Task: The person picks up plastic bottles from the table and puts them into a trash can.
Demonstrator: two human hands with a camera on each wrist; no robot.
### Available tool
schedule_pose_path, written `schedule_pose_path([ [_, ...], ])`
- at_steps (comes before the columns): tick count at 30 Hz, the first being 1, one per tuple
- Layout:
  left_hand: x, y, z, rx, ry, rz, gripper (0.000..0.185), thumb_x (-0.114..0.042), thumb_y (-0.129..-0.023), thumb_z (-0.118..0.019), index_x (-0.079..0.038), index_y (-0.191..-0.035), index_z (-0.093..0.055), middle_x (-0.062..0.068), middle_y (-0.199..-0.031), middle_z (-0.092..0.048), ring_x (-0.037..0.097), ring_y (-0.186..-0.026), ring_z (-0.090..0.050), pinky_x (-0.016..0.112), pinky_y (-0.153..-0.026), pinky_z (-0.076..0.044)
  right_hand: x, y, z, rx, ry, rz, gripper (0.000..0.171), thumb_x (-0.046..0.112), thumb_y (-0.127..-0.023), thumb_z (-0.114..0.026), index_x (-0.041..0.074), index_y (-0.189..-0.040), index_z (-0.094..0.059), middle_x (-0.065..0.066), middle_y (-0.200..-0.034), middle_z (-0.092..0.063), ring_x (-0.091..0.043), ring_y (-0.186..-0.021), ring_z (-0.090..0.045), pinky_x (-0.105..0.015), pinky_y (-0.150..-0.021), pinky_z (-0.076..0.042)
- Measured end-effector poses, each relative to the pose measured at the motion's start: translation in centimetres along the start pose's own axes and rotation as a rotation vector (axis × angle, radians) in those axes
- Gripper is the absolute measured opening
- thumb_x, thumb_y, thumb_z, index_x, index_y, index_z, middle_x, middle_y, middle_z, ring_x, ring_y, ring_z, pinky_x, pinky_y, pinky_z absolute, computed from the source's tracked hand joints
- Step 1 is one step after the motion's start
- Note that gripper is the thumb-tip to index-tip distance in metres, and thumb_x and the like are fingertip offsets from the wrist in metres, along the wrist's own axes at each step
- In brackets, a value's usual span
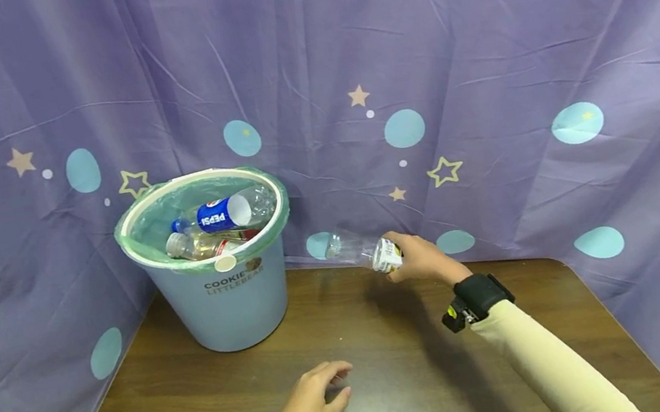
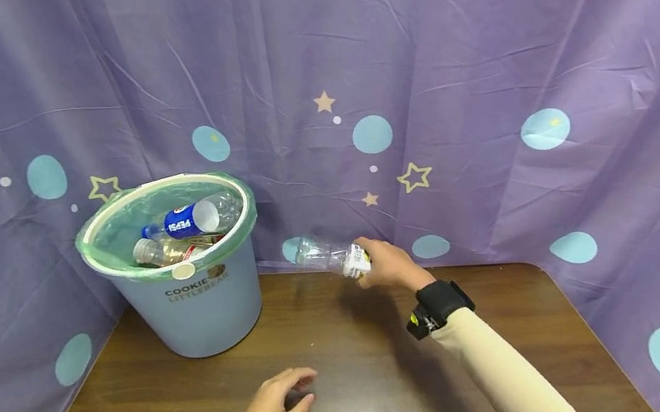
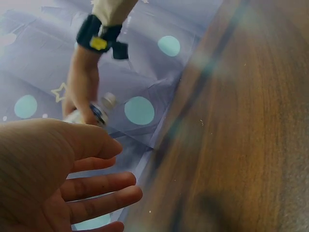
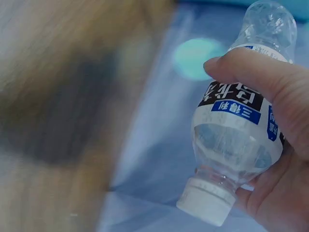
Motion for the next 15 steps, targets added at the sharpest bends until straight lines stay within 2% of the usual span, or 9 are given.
schedule_pose_path([
  [4,-0.5,-0.1,0.6,-0.036,-0.017,-0.027,0.035,-0.006,-0.094,-0.069,-0.003,-0.129,-0.064,0.012,-0.116,-0.071,0.025,-0.102,-0.07,0.03,-0.088,-0.059,2.3,2.3,2.5,-0.088,0.05,0.053,0.075,0.024,-0.07,-0.088,0.011,-0.136,-0.056,-0.006,-0.102,-0.067,-0.02,-0.084,-0.061,-0.035,-0.069,-0.05],
  [9,-1.4,-0.3,1.9,-0.163,-0.062,-0.084,0.045,0.0,-0.09,-0.072,-0.005,-0.133,-0.061,0.007,-0.113,-0.072,0.02,-0.1,-0.07,0.034,-0.087,-0.06,5.2,5.6,4.4,-0.191,0.117,0.111,0.077,0.023,-0.069,-0.088,0.015,-0.138,-0.055,-0.006,-0.109,-0.067,-0.02,-0.088,-0.061,-0.037,-0.069,-0.05],
  [15,-1.9,-0.7,3.8,-0.34,-0.062,-0.039,0.063,-0.003,-0.088,-0.074,-0.013,-0.146,-0.051,0.004,-0.12,-0.069,0.018,-0.105,-0.069,0.041,-0.092,-0.059,7.4,8.8,5.0,-0.269,0.213,0.137,0.083,0.023,-0.065,-0.09,0.02,-0.14,-0.055,-0.003,-0.106,-0.066,-0.02,-0.088,-0.061,-0.035,-0.063,-0.049],
])
Point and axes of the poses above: each hand's wrist, its own y-axis away from the middle knuckle, its own z-axis out of the back of the hand, x = y × z, the point moved 6 cm from there along -y, towards the middle knuckle
